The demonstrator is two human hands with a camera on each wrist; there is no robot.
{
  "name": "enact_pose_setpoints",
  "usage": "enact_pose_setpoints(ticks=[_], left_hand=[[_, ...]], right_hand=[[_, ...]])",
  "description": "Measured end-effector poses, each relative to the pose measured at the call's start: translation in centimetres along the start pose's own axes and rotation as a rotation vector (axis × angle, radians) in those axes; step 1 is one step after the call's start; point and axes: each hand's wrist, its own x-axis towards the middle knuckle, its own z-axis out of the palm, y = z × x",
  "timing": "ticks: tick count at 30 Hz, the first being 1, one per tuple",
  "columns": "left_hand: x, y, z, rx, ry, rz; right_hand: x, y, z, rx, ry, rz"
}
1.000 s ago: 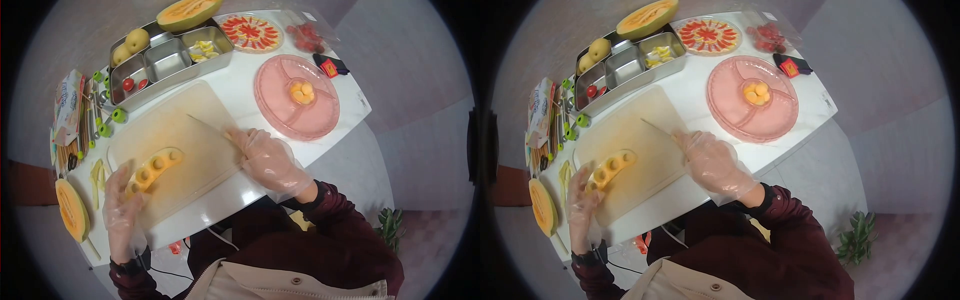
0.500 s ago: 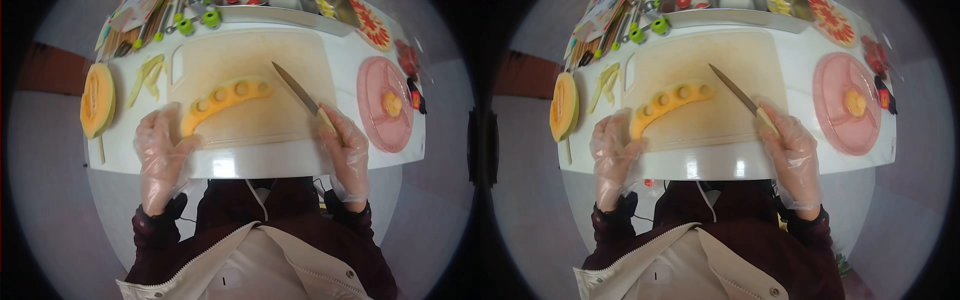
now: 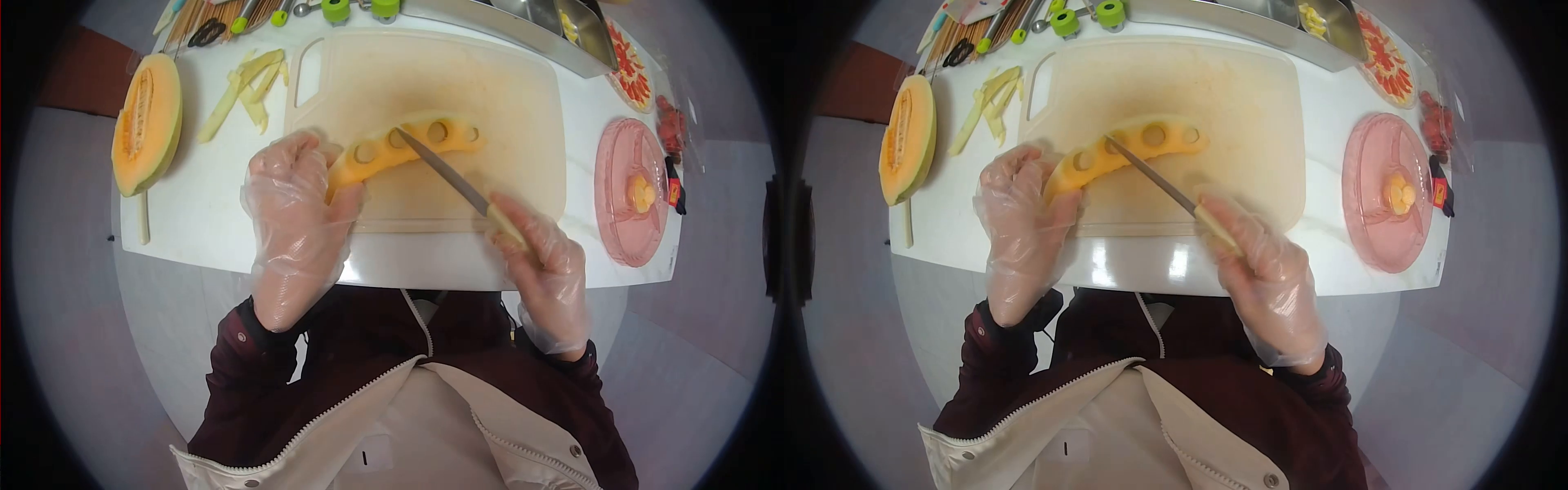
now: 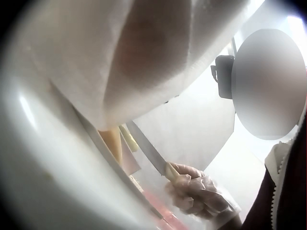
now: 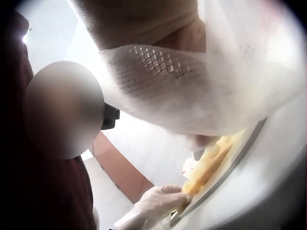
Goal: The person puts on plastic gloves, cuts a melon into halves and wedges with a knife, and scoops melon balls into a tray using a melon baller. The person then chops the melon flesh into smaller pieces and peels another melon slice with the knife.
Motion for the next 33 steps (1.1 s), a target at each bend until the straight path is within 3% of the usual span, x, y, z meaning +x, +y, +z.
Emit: enact_pose_setpoints(ticks=[6, 10, 12, 15, 21, 24, 33], left_hand=[[-2.1, -1.4, -1.1, -0.046, 0.025, -0.026], [-2.9, -2.0, -0.7, -0.128, 0.043, -0.03], [-3.0, -2.3, -0.5, -0.166, 0.061, -0.035], [-3.1, -2.7, -0.3, -0.204, 0.079, -0.036], [-2.9, -3.2, 0.6, -0.263, 0.1, -0.02], [-3.0, -3.6, 0.7, -0.282, 0.085, 0.014], [-2.3, -3.1, 0.3, -0.291, 0.069, -0.003]], right_hand=[[0.9, -1.9, 0.6, -0.24, -0.119, -0.092], [1.3, -3.4, 1.3, -0.287, -0.207, -0.021], [1.3, -3.3, 1.9, -0.252, -0.183, -0.141], [0.9, -3.4, 2.4, -0.249, -0.196, -0.147], [0.4, -5.5, 2.5, -0.361, -0.254, -0.006], [0.3, -5.4, 2.1, -0.372, -0.226, -0.12], [0.4, -7.1, 1.7, -0.478, -0.288, -0.025]])
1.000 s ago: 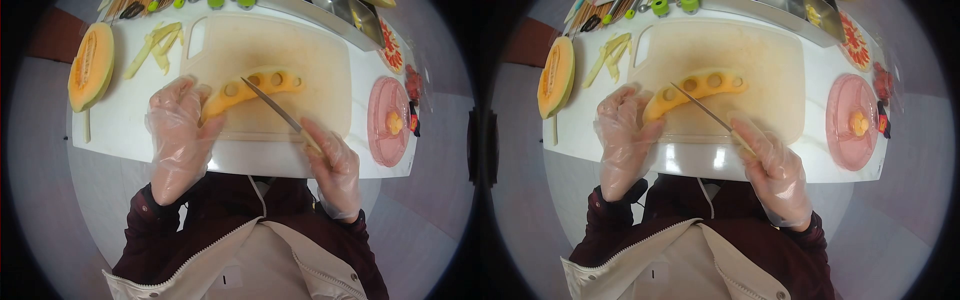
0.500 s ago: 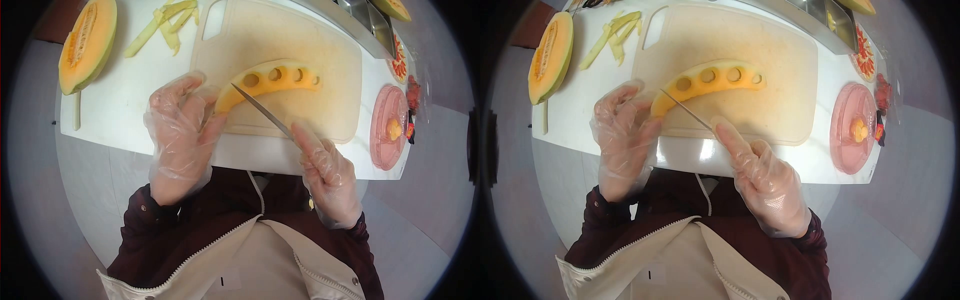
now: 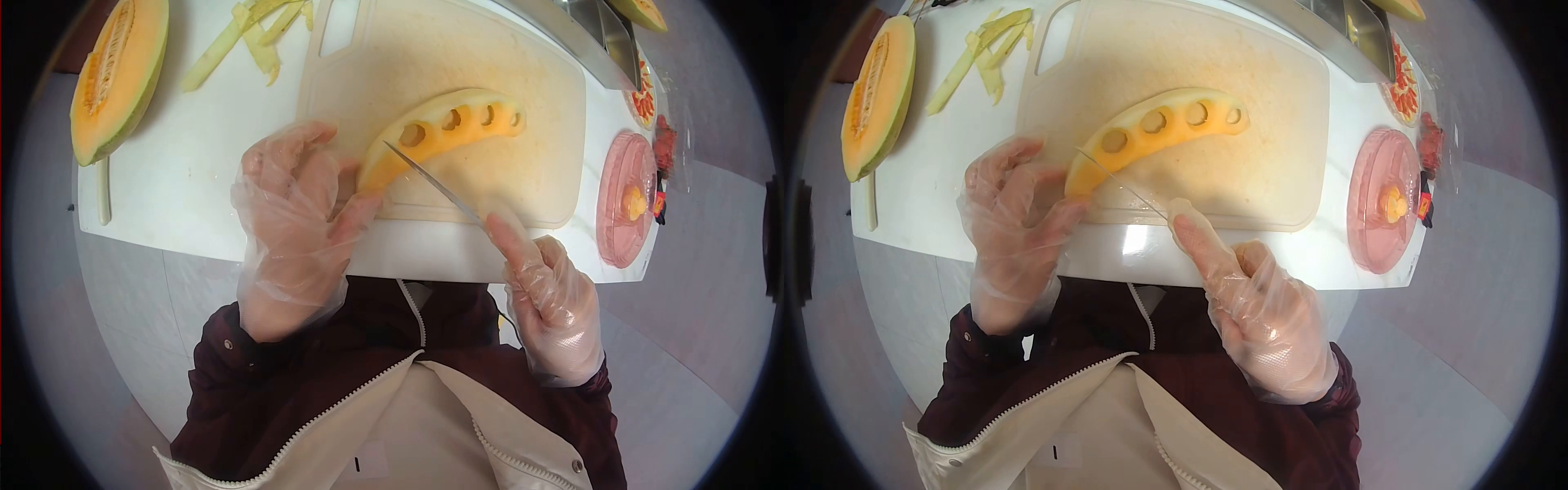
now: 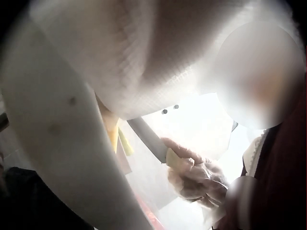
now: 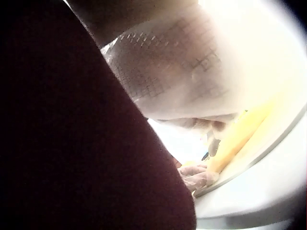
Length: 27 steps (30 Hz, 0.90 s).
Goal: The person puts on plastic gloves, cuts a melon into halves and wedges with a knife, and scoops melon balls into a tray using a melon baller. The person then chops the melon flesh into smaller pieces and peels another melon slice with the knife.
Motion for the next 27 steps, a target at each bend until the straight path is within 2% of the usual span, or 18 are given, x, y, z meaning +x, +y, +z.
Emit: enact_pose_setpoints(ticks=[5, 7, 10, 13, 15, 19, 22, 24, 27], left_hand=[[-0.1, -0.6, 0.7, -0.013, -0.003, 0.008], [-0.1, -0.8, 1.4, -0.032, 0.096, 0.086], [-0.1, -1.2, 1.4, -0.025, 0.105, 0.12], [0.0, -0.6, 0.6, -0.016, 0.03, 0.069], [-0.1, -0.8, 0.6, -0.005, 0.027, 0.075], [-0.2, -0.5, 0.7, 0.025, 0.034, 0.047], [-0.5, -0.5, 1.1, 0.045, 0.082, 0.071], [-0.3, 0.0, 0.7, 0.053, 0.056, 0.06], [0.1, 0.8, 0.0, 0.084, 0.01, 0.045]], right_hand=[[0.1, -0.8, 0.0, -0.072, 0.027, -0.003], [0.1, -1.0, -0.1, -0.086, 0.04, 0.02], [0.2, -0.8, 0.2, -0.123, 0.007, 0.011], [0.8, -0.8, 1.1, -0.217, 0.016, -0.031], [1.7, -0.7, 1.8, -0.17, -0.061, 0.016], [1.4, 1.3, 3.2, -0.052, -0.047, 0.017], [0.2, 3.2, 2.9, -0.05, 0.033, -0.06], [-0.6, 3.3, 1.4, 0.125, -0.039, 0.086], [-1.1, 3.5, 0.0, 0.149, -0.016, 0.147]])
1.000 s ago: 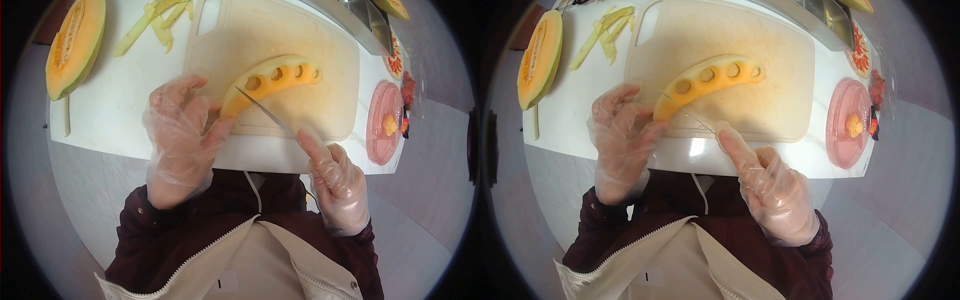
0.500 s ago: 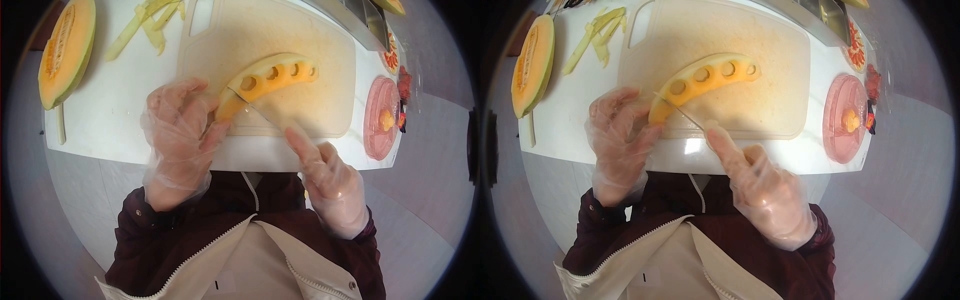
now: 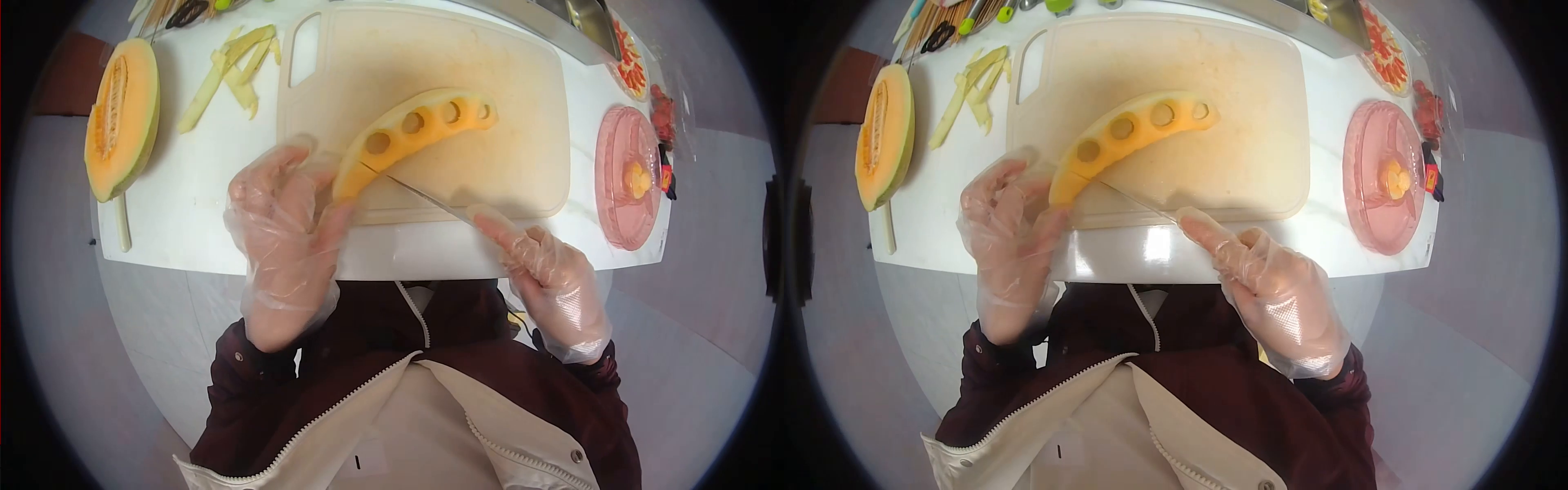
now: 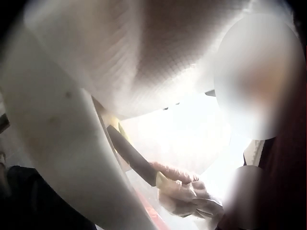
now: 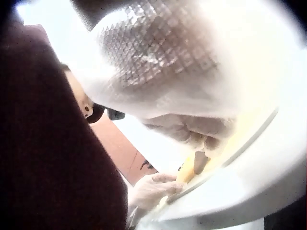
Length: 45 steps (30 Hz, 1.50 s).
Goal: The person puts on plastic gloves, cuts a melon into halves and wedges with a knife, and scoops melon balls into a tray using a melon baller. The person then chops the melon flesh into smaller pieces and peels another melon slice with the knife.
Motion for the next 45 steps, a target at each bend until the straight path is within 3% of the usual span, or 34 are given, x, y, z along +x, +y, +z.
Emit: enact_pose_setpoints(ticks=[4, 8, 9, 13, 20, 23, 25, 29, 31, 35, 37, 40, 43, 45], left_hand=[[-0.1, 0.5, -0.5, 0.014, -0.053, -0.098], [0.0, 1.0, -0.7, 0.003, -0.045, -0.075], [0.4, 1.3, -0.8, 0.018, -0.024, -0.039], [1.8, 1.7, -1.1, 0.02, -0.017, 0.046], [4.2, 1.4, -0.7, 0.169, -0.078, 0.14], [5.3, 1.4, -0.5, 0.059, -0.064, 0.127], [5.8, 1.2, -0.3, -0.115, -0.161, -0.015], [6.2, 1.1, -0.2, -0.164, -0.22, -0.097], [6.3, 1.1, -0.4, -0.021, -0.176, 0.105], [5.9, 0.7, 0.1, -0.047, -0.104, 0.134], [6.0, 0.5, 0.0, 0.097, -0.102, 0.27], [5.9, 0.7, 0.1, 0.023, -0.101, 0.182], [5.7, 0.4, 0.1, 0.057, -0.072, 0.242], [5.8, 0.8, -0.1, 0.056, -0.075, 0.228]], right_hand=[[-0.4, 1.2, -0.8, -0.021, 0.072, -0.028], [-0.4, 1.9, -1.6, -0.003, 0.131, -0.082], [-0.4, 1.6, -1.5, 0.022, 0.195, -0.066], [0.1, 0.5, -0.4, 0.112, 0.159, -0.095], [-0.2, -1.5, 0.4, -0.014, 0.132, -0.11], [-0.4, -2.1, 0.5, -0.108, 0.127, -0.093], [-0.5, -2.6, 0.3, -0.176, 0.134, -0.082], [-0.6, -3.4, 0.2, -0.316, 0.094, -0.059], [-0.5, -3.7, 0.4, -0.378, 0.093, -0.054], [-0.2, -4.5, 0.3, -0.432, 0.09, -0.054], [0.1, -4.8, 0.4, -0.446, 0.086, -0.056], [0.8, -4.9, 0.9, -0.475, 0.004, -0.005], [1.8, -3.0, 3.2, -0.418, -0.021, -0.025], [1.9, -1.3, 4.2, -0.213, 0.037, -0.11]])
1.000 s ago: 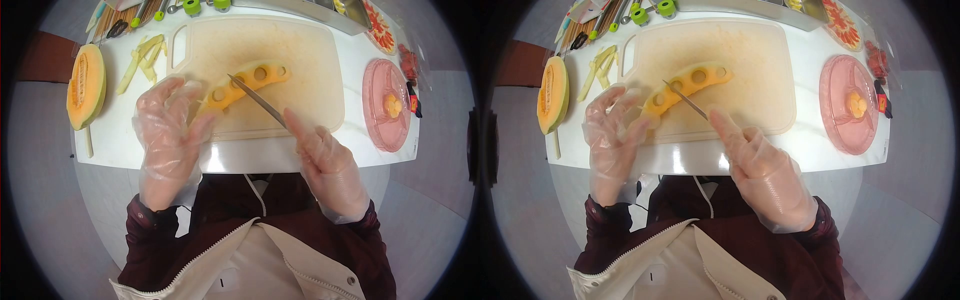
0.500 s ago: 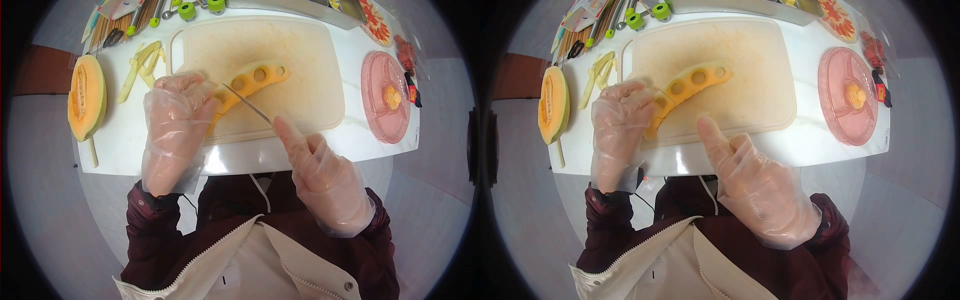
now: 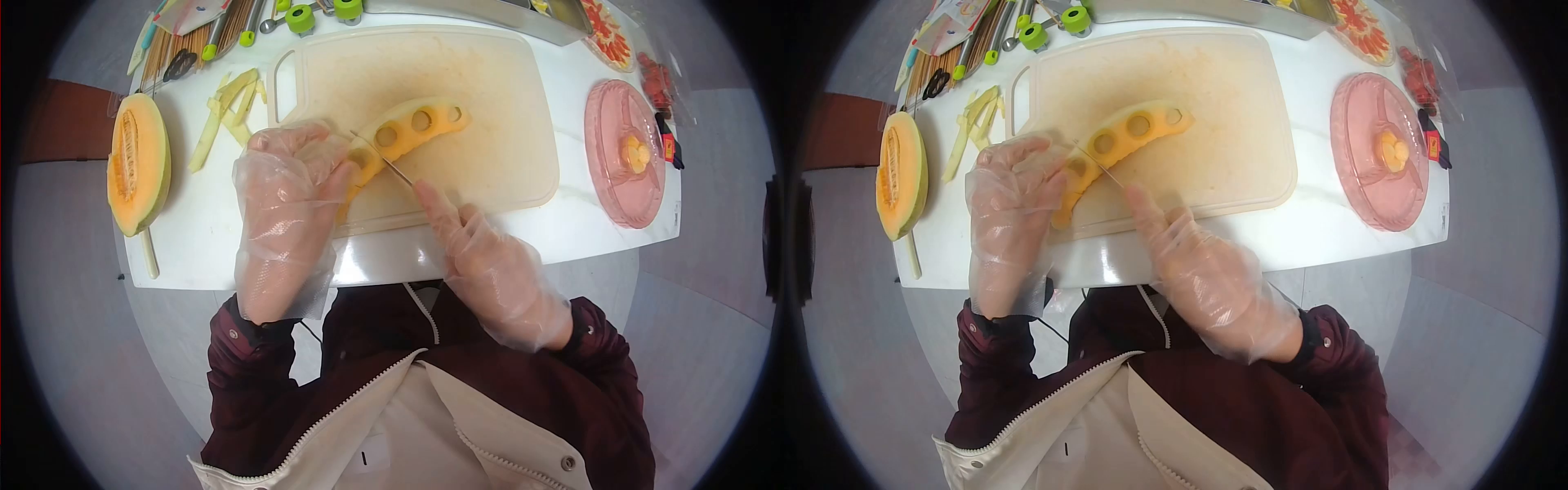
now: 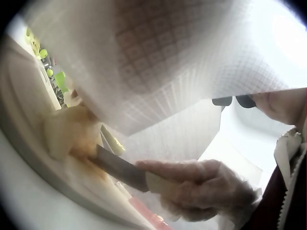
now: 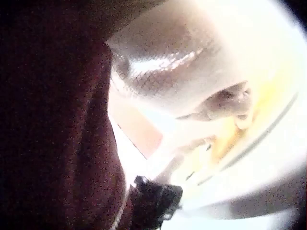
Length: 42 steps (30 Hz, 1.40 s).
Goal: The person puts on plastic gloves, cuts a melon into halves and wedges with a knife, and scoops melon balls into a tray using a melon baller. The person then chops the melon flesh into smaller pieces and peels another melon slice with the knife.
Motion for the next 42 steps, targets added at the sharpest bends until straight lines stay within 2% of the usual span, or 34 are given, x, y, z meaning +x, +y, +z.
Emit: enact_pose_setpoints(ticks=[3, 7, 9, 10, 12, 14, 15, 17, 19, 23, 28, 32, 34, 39, 40, 42], left_hand=[[0.2, 0.0, -0.2, 0.018, -0.008, 0.015], [0.1, 0.2, -0.3, 0.067, -0.023, 0.014], [0.4, 0.7, -0.9, 0.078, -0.036, 0.018], [0.6, 1.0, -1.2, 0.087, -0.049, 0.024], [1.3, 1.4, -1.4, 0.01, -0.06, -0.019], [1.9, 1.5, -1.1, -0.064, -0.069, -0.058], [2.2, 1.4, -0.8, -0.067, -0.037, 0.006], [3.1, 1.6, -0.7, -0.074, -0.007, 0.071], [4.4, 2.2, -1.2, -0.002, -0.246, 0.084], [5.3, 1.7, -0.4, -0.07, -0.296, 0.083], [5.9, 1.6, -0.3, -0.114, -0.396, -0.003], [5.3, 1.1, 0.5, -0.094, -0.292, 0.047], [5.3, 0.6, 0.8, -0.006, -0.26, 0.137], [5.2, 0.4, 0.9, -0.004, -0.244, 0.134], [5.2, 0.4, 0.9, 0.017, -0.248, 0.156], [5.0, 0.4, 1.2, 0.016, -0.208, 0.16]], right_hand=[[-0.8, 2.1, 1.2, 0.136, 0.075, -0.075], [-3.2, 3.4, -0.5, 0.221, 0.11, -0.06], [-4.2, 3.3, -2.8, 0.264, 0.05, 0.064], [-4.3, 3.2, -3.2, 0.264, 0.048, 0.064], [-4.5, 2.9, -3.7, 0.268, 0.22, 0.078], [-3.7, 2.7, -3.4, 0.225, 0.278, 0.052], [-3.2, 2.5, -3.3, 0.18, 0.338, 0.025], [-2.7, 1.9, -3.7, 0.144, 0.305, 0.049], [-2.6, 1.4, -4.0, 0.105, 0.267, 0.077], [-2.4, 1.1, -4.1, 0.002, 0.23, 0.103], [-2.0, 0.7, -4.1, -0.072, 0.194, 0.123], [-1.9, 0.3, -4.1, -0.184, 0.162, 0.116], [-1.6, 0.1, -4.1, -0.249, 0.14, 0.12], [-0.1, -0.2, -3.5, -0.348, 0.122, 0.057], [0.2, 0.2, -3.0, -0.348, 0.123, 0.058], [0.9, 1.4, -1.2, -0.11, 0.193, -0.03]])
